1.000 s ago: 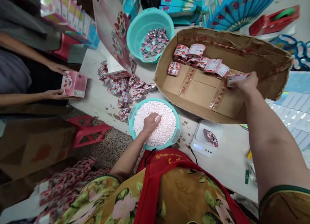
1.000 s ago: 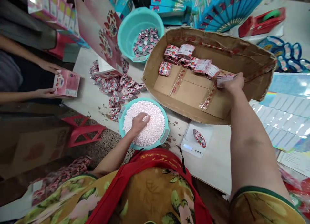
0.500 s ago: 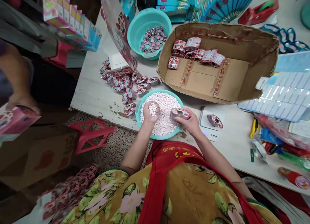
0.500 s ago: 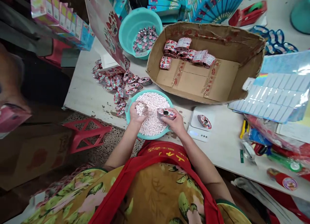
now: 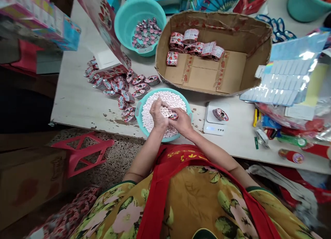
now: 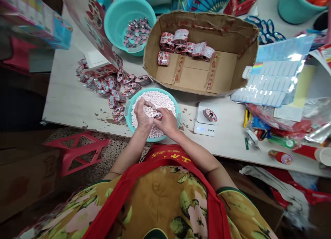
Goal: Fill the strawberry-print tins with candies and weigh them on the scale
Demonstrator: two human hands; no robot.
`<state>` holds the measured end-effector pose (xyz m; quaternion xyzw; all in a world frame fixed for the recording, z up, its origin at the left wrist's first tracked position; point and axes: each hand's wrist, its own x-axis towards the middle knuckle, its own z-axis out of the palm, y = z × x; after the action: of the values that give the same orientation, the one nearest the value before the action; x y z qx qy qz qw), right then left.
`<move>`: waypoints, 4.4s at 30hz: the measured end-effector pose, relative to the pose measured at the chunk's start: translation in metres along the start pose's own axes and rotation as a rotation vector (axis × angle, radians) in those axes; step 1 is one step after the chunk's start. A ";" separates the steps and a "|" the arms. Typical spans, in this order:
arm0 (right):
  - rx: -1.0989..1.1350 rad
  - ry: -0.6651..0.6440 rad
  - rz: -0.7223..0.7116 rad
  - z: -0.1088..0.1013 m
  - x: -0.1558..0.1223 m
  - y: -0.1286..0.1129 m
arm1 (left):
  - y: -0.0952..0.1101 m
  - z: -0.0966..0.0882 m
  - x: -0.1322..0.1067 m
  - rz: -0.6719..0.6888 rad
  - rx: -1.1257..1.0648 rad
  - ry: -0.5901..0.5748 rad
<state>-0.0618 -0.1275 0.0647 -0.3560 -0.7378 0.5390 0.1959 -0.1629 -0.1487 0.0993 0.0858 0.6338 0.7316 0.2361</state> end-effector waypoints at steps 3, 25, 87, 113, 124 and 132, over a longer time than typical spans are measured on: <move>-0.042 0.018 0.010 0.001 0.001 -0.003 | -0.002 -0.001 0.007 -0.015 0.032 0.007; 0.071 0.078 -0.009 -0.011 0.016 -0.005 | 0.007 0.020 0.013 -0.034 0.045 -0.126; 0.443 0.196 0.086 -0.033 -0.024 0.040 | 0.003 0.042 -0.004 -0.321 0.043 -0.255; 0.614 0.933 0.628 -0.162 -0.212 0.213 | -0.168 0.172 -0.090 0.200 1.682 -1.062; 0.613 0.981 0.583 -0.172 -0.213 0.226 | -0.153 0.163 -0.071 -0.424 0.712 -0.896; 0.647 1.005 0.621 -0.166 -0.217 0.233 | -0.127 0.114 -0.065 -0.849 0.458 -0.493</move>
<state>0.2680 -0.1398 -0.0764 -0.6826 -0.2216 0.5330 0.4482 -0.0272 -0.0665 0.0080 0.0407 0.6818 0.3730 0.6280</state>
